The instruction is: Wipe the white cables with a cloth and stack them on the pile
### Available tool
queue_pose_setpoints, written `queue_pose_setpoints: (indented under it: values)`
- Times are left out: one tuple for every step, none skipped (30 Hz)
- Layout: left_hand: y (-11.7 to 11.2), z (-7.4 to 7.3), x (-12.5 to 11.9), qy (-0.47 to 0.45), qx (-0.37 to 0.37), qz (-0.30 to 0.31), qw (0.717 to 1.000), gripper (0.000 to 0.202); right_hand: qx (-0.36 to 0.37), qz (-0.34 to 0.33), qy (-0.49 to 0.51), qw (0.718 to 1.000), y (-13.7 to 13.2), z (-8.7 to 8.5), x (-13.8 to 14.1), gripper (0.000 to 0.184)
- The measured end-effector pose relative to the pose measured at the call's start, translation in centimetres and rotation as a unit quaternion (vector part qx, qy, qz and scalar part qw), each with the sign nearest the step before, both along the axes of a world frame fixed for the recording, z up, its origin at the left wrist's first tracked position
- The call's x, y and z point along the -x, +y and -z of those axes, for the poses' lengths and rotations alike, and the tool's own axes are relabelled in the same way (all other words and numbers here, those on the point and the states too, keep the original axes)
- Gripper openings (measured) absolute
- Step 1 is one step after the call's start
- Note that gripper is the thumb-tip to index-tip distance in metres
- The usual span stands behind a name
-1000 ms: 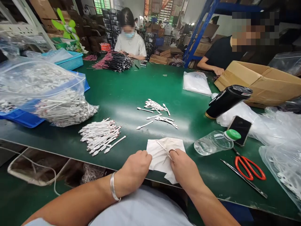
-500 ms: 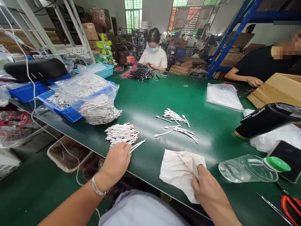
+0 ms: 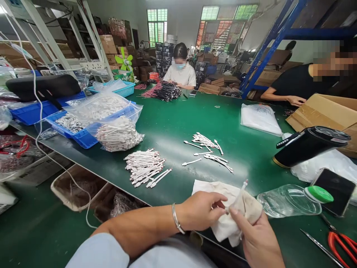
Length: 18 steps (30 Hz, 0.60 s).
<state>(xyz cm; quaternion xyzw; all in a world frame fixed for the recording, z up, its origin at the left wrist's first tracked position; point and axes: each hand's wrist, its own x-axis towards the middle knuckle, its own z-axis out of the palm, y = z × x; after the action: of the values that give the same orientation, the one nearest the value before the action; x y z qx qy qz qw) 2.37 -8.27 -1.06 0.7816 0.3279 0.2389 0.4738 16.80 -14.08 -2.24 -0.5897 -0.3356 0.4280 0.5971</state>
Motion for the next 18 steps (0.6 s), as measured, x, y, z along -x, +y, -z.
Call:
queue_pose_setpoints:
  values:
    - [0.2,0.1,-0.6,-0.013,0.042,0.001,0.999,0.032,0.015,-0.012,0.048,0.999,-0.2,0.3,0.2,0.069]
    - [0.3,0.2,-0.9,-0.022,0.076,0.001,0.997,0.030,0.026,-0.019,0.071,0.997,-0.5,0.6,0.1,0.072]
    - [0.4,0.3,-1.0,-0.024,0.100,0.001,0.995,0.028,0.034,-0.019,0.078,0.996,-0.8,0.9,-0.1,0.072]
    - [0.5,0.2,-1.0,-0.019,0.115,0.001,0.993,0.027,0.046,-0.016,0.067,0.997,-1.2,1.2,-0.5,0.070]
    - [0.5,0.1,-0.7,-0.007,0.116,0.002,0.993,0.027,0.057,0.000,0.040,0.998,-1.6,1.3,-1.2,0.066]
    - [0.6,-0.1,-0.4,0.012,0.108,0.004,0.994,0.027,0.061,0.031,-0.006,0.998,-1.9,1.3,-2.1,0.060]
    - [0.6,-0.4,0.0,0.036,0.084,0.008,0.996,0.026,0.053,0.076,-0.067,0.993,-2.2,1.1,-3.2,0.053]
    - [0.6,-0.7,0.5,0.067,0.046,0.012,0.997,0.024,0.031,0.130,-0.140,0.981,-2.5,0.6,-4.4,0.047]
    - [0.6,-0.9,0.9,0.097,0.008,0.019,0.995,0.023,-0.001,0.186,-0.220,0.958,-2.6,0.0,-5.6,0.042]
    - [0.7,-1.0,1.2,0.119,-0.032,0.021,0.992,0.023,-0.044,0.232,-0.300,0.924,-2.5,-0.8,-7.0,0.039]
    - [0.8,-1.0,1.5,0.138,-0.070,0.019,0.988,0.023,-0.081,0.265,-0.372,0.886,-2.3,-1.7,-8.3,0.037]
    - [0.9,-1.0,1.6,0.156,-0.111,0.016,0.981,0.022,-0.101,0.292,-0.436,0.845,-2.0,-2.6,-9.6,0.035]
    - [1.0,-0.8,1.7,0.174,-0.153,0.015,0.973,0.022,-0.120,0.318,-0.497,0.799,-1.6,-3.5,-10.8,0.033]
    - [1.1,-0.5,1.7,0.192,-0.192,0.016,0.962,0.023,-0.127,0.320,-0.551,0.760,-1.1,-4.3,-11.9,0.032]
    - [1.1,-0.2,1.7,0.208,-0.227,0.015,0.951,0.024,-0.127,0.328,-0.590,0.727,-0.6,-5.0,-12.8,0.032]
    - [1.1,0.0,1.6,0.220,-0.260,0.012,0.940,0.026,-0.117,0.312,-0.626,0.705,0.0,-5.5,-13.5,0.032]
    - [1.1,0.3,1.6,0.228,-0.289,0.006,0.930,0.027,-0.113,0.299,-0.647,0.693,0.5,-5.9,-14.0,0.032]
    - [1.0,0.5,1.7,0.230,-0.311,-0.003,0.922,0.027,-0.113,0.277,-0.664,0.685,1.0,-6.1,-14.2,0.033]
